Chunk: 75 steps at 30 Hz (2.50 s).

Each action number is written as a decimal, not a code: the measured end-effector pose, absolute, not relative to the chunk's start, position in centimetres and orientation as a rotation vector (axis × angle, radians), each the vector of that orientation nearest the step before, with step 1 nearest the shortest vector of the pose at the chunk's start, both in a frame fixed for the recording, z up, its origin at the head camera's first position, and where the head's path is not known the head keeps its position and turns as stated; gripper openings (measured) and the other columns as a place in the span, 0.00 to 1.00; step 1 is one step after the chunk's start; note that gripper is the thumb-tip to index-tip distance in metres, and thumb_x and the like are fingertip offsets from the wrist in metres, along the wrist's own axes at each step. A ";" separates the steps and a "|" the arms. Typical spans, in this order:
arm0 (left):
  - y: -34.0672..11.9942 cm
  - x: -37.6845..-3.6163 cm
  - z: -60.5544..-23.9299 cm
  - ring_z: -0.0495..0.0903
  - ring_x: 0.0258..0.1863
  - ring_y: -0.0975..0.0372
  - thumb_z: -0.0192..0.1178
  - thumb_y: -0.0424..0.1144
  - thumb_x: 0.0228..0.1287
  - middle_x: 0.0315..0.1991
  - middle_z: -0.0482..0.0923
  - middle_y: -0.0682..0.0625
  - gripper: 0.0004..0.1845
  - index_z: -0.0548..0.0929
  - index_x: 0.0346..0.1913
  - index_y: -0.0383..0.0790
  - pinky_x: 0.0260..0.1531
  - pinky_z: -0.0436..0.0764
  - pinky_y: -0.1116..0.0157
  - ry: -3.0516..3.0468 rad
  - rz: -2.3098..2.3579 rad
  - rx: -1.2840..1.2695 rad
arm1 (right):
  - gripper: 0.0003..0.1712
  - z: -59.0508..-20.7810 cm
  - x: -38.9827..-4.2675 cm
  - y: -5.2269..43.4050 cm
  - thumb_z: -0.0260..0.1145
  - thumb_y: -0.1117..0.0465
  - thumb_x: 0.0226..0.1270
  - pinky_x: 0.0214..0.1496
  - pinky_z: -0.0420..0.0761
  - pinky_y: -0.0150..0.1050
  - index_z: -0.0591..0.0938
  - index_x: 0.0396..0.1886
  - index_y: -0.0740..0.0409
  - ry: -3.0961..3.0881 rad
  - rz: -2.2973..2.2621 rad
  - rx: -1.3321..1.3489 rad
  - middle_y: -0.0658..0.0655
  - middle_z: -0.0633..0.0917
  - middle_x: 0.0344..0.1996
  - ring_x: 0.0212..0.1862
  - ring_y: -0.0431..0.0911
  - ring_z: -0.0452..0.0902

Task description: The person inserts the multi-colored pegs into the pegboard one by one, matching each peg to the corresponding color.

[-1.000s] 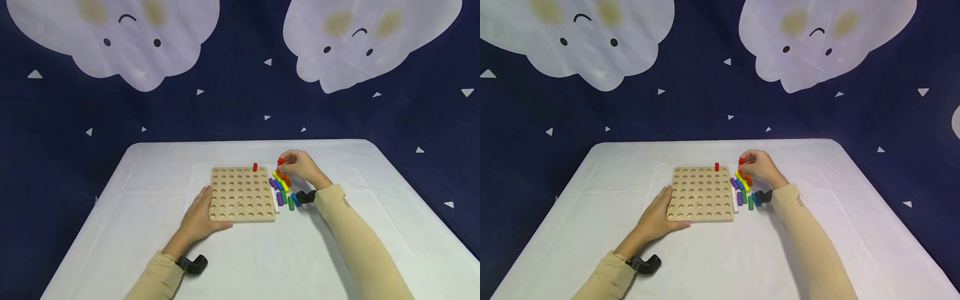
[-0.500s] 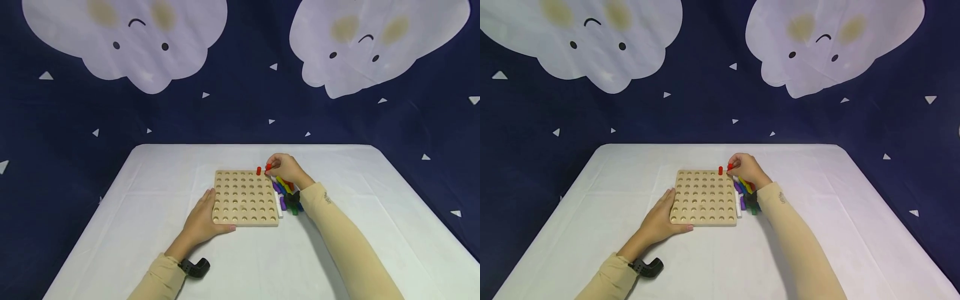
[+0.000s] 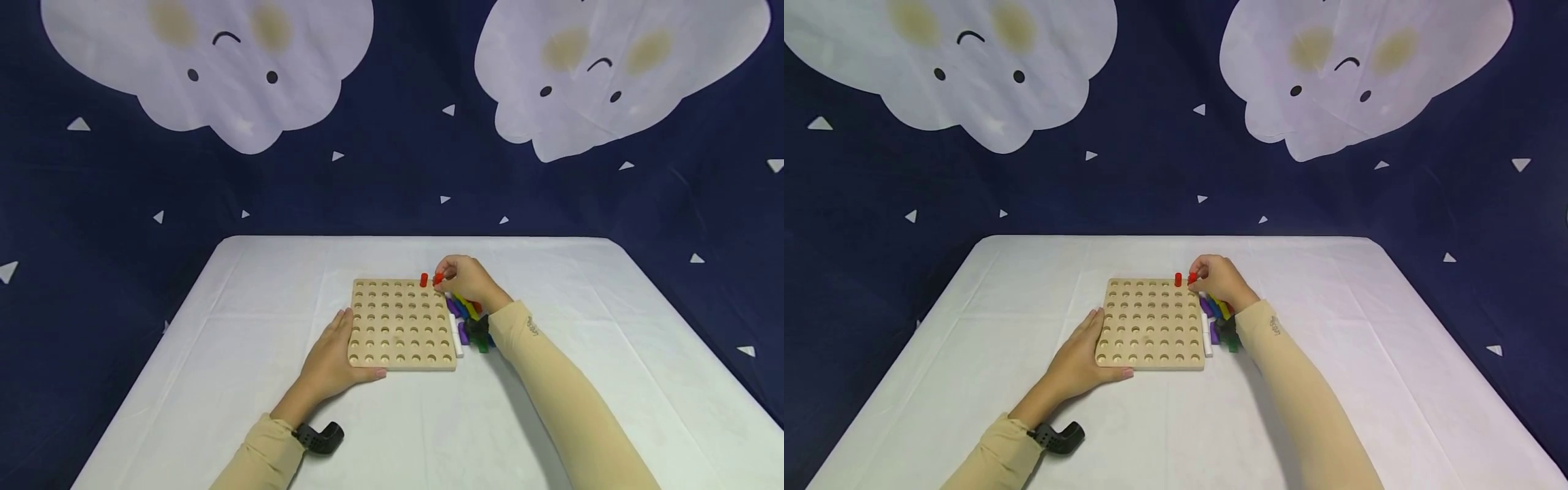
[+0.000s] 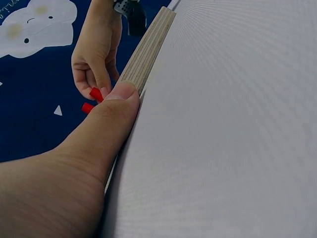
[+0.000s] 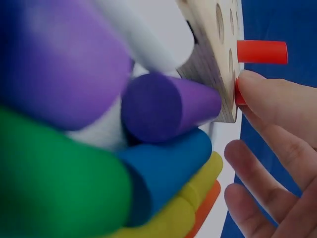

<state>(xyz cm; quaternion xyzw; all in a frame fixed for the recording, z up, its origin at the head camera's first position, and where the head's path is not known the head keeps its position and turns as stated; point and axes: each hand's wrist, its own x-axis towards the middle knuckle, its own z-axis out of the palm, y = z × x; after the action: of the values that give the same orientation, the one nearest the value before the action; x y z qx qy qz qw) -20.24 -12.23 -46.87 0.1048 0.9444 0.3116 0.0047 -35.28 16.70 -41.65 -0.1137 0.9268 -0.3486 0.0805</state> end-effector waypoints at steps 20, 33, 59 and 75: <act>-12.1 -20.3 -47.0 0.47 0.80 0.48 0.73 0.73 0.34 0.80 0.44 0.39 0.76 0.45 0.79 0.33 0.76 0.56 0.47 2.956 0.974 0.324 | 0.27 -39.8 -33.8 22.6 0.72 0.48 0.62 0.54 0.78 0.49 0.82 0.55 0.59 2.784 -0.750 -0.208 0.59 0.84 0.48 0.49 0.53 0.77; -12.2 -20.1 -46.9 0.47 0.80 0.48 0.75 0.72 0.33 0.80 0.45 0.39 0.77 0.46 0.79 0.33 0.76 0.56 0.47 2.952 0.974 0.316 | 0.19 -40.1 -32.3 23.4 0.74 0.56 0.59 0.46 0.79 0.40 0.84 0.48 0.61 2.716 -0.644 -0.188 0.57 0.87 0.40 0.40 0.48 0.79; -12.1 -20.1 -47.1 0.48 0.80 0.47 0.73 0.74 0.34 0.80 0.45 0.38 0.77 0.46 0.79 0.32 0.76 0.57 0.47 2.964 0.973 0.322 | 0.12 -40.8 -32.8 23.2 0.70 0.60 0.61 0.43 0.78 0.38 0.81 0.42 0.61 2.864 -0.895 -0.212 0.59 0.84 0.38 0.39 0.49 0.77; -12.2 -20.1 -46.9 0.48 0.79 0.47 0.74 0.73 0.34 0.80 0.45 0.38 0.76 0.46 0.79 0.33 0.76 0.57 0.47 2.962 0.981 0.310 | 0.11 -40.0 -32.8 17.0 0.76 0.55 0.58 0.32 0.79 0.36 0.84 0.37 0.53 2.776 -1.110 -0.408 0.53 0.86 0.33 0.35 0.48 0.79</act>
<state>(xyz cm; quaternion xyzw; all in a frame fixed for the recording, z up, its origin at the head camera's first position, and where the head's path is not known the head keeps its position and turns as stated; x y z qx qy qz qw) -20.10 -12.16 -46.91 0.0990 0.9446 0.3128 0.0029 -32.82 16.98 -39.95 -0.1350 0.9182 -0.3672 0.0618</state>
